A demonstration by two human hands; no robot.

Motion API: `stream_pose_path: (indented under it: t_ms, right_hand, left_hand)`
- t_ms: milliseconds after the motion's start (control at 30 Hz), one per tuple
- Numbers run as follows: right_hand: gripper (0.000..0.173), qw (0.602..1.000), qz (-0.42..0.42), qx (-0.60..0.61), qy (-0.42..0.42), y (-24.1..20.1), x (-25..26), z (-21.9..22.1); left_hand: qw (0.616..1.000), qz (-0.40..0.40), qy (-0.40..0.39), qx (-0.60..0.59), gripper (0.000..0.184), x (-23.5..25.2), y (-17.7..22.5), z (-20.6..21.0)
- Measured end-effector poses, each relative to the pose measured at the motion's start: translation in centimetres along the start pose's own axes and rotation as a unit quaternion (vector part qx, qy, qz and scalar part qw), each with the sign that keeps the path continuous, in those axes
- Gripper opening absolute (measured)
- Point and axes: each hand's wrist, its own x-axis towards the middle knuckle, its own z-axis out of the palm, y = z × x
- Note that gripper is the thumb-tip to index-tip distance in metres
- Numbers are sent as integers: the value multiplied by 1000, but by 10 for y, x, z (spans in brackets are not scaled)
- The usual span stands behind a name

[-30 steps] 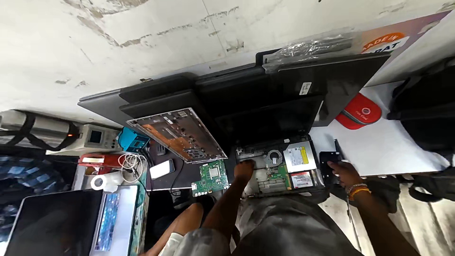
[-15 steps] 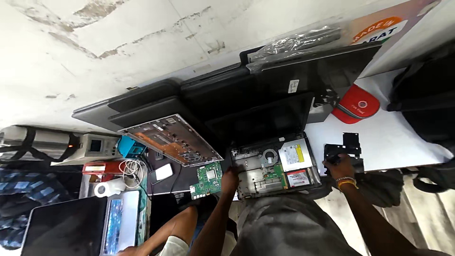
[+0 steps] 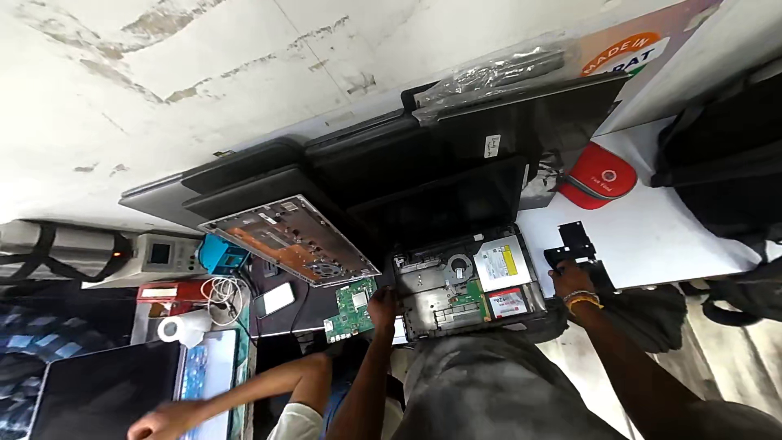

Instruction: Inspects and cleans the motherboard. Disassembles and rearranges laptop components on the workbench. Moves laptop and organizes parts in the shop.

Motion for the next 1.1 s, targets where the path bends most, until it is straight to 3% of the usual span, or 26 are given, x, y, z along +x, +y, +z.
stream_pose_path:
  t_ms: [100,267,367,433,500,567,600,667,833,933,1000,1100]
  right_hand:
    - [33,998,-46,41,12,-12,-12,-25]
    - [24,978,-143,142,55,-51,-60,-72]
    - [14,942,-199,266,48,-80,-89,-92]
    - [9,860,-210,464,24,-100,-110,-94]
    - [17,708,-188,680,-26,-116,-123,-90]
    - [20,567,-151,807,-65,-127,-128,-83]
    - [24,517,-121,845,-64,-133,-129,-78]
    - [31,462,-79,882,-50,-141,-132,-66]
    - [37,411,-89,906,-41,-149,-150,-37]
    - [36,391,-138,908,-53,-149,-165,-25]
    - [32,383,-167,906,-70,-146,-172,-21]
    - [26,420,-180,887,-62,-149,-184,-17]
  left_hand:
    - [998,34,-53,-8,28,-1,-8,0]
    - [984,81,-110,110,32,-4,-7,6]
    - [983,83,-109,125,37,-1,0,11]
    - [987,84,-100,97,39,-2,8,8]
    - [988,117,-95,41,37,-10,17,5]
    - [982,146,-117,-34,32,-22,29,3]
    - [975,161,-136,-65,30,-29,35,2]
    - [958,188,-186,-115,28,-45,51,-1]
    - [859,271,-398,-173,40,-82,86,-12]
    - [816,291,-464,-184,32,-93,95,-21]
    - [823,298,-449,-180,26,-94,93,-26]
    - [873,311,-358,-110,17,-94,86,-28]
